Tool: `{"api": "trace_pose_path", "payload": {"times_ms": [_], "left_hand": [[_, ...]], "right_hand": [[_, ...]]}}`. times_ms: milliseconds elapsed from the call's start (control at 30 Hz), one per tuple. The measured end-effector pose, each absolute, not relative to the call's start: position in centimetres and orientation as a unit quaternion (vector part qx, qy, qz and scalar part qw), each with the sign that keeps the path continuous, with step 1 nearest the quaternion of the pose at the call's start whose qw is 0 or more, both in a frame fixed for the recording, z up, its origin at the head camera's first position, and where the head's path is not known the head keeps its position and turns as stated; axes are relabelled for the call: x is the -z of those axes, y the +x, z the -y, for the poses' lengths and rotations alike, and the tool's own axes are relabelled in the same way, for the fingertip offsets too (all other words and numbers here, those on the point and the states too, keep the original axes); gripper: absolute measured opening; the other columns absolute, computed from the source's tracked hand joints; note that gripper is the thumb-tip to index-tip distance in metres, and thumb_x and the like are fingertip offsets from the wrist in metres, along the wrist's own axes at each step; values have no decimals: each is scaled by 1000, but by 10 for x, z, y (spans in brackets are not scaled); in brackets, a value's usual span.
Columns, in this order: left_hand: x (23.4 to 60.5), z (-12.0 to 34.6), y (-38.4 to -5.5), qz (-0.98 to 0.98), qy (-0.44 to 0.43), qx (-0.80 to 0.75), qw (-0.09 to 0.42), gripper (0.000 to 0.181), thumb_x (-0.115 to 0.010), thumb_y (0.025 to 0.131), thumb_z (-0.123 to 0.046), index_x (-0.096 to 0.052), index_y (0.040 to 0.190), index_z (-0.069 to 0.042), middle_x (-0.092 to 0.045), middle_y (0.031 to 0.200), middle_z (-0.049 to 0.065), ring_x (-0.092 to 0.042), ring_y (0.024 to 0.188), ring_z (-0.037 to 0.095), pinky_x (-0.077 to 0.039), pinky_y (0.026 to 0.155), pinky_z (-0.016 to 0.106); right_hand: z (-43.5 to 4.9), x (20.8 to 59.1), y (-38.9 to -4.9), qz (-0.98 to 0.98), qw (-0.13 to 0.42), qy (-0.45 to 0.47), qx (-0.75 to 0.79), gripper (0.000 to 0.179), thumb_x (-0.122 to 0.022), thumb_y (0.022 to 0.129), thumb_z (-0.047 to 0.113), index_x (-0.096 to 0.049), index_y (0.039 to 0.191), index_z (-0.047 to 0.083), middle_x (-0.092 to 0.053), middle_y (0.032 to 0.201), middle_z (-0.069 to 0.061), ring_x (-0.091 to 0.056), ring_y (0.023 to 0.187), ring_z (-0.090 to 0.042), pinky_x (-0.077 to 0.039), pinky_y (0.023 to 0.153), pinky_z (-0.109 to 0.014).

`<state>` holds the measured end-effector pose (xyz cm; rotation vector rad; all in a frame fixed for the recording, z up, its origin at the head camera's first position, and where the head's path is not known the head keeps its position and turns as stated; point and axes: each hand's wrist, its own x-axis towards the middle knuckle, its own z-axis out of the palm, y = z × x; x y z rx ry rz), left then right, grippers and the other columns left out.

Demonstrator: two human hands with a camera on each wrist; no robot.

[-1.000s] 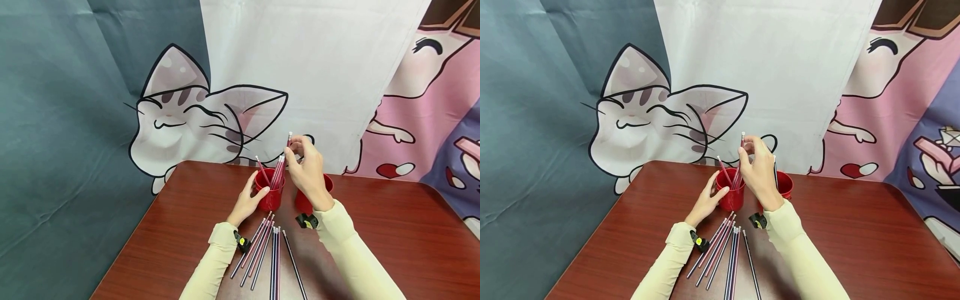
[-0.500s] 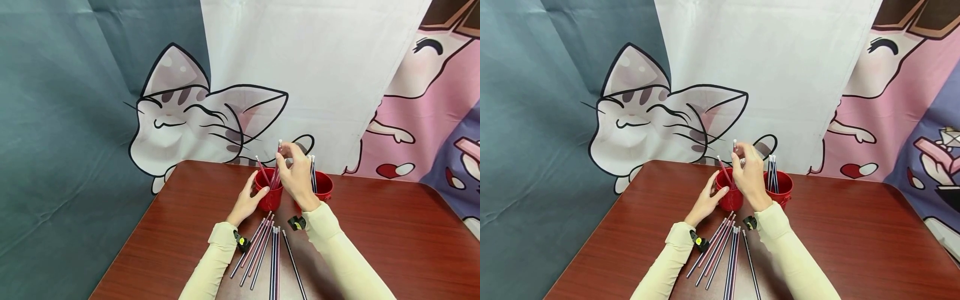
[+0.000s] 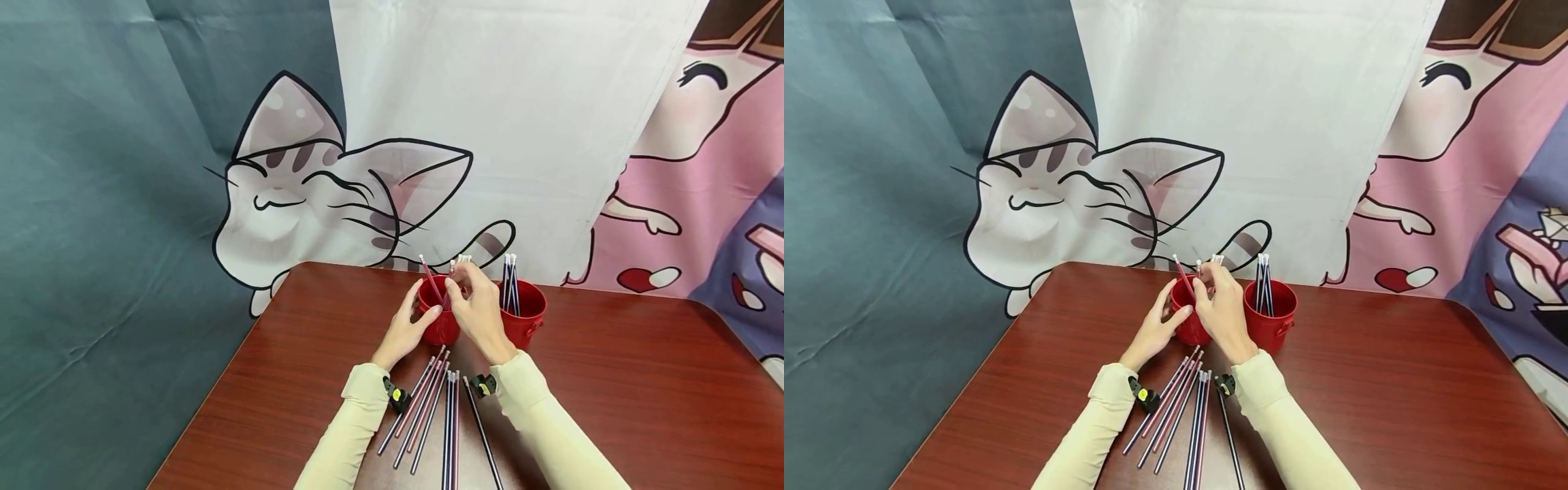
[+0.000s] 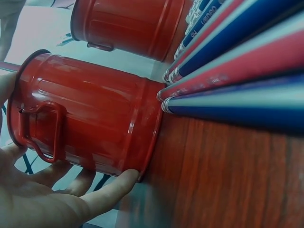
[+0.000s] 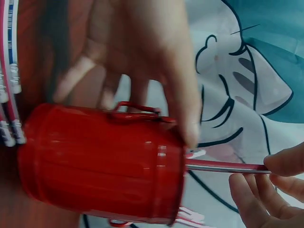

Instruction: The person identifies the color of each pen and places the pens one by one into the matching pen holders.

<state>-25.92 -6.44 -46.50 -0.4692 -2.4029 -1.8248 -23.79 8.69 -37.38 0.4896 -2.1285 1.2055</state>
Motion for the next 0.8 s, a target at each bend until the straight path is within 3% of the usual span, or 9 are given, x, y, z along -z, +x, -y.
{"api": "trace_pose_path", "payload": {"times_ms": [233, 467, 633, 800], "left_hand": [[463, 64, -257, 781, -154, 603, 42, 63, -57, 88, -42, -23, 141, -40, -41, 140, -2, -41, 123, 19, -38, 99, 43], [437, 65, -240, 768, -170, 617, 36, 63, -56, 90, -24, -25, 144, -19, -38, 141, 14, -39, 125, 33, -36, 99, 51], [437, 65, -238, 771, -164, 615, 30, 63, -56, 91, -25, -24, 145, -20, -38, 141, 13, -39, 125, 31, -36, 98, 52], [456, 65, -251, 773, -158, 613, 32, 65, -57, 90, -33, -23, 145, -27, -38, 142, 7, -40, 125, 29, -36, 99, 52]], "right_hand": [[-88, 391, -235, 820, 288, 171, -464, 13, -62, 84, 6, -60, 96, 8, -63, 81, -2, -53, 68, -11, -45, 58, -28], [-89, 397, -233, 828, 280, 169, -455, 11, -61, 85, 8, -61, 96, 9, -63, 82, -1, -54, 67, -11, -46, 58, -25], [-91, 397, -232, 827, 279, 169, -458, 11, -61, 85, 7, -61, 96, 8, -63, 82, -2, -52, 67, -12, -48, 60, -29], [-92, 399, -232, 826, 263, 159, -472, 14, -62, 85, 8, -61, 99, 6, -63, 87, -4, -54, 73, -13, -51, 66, -34]]}}
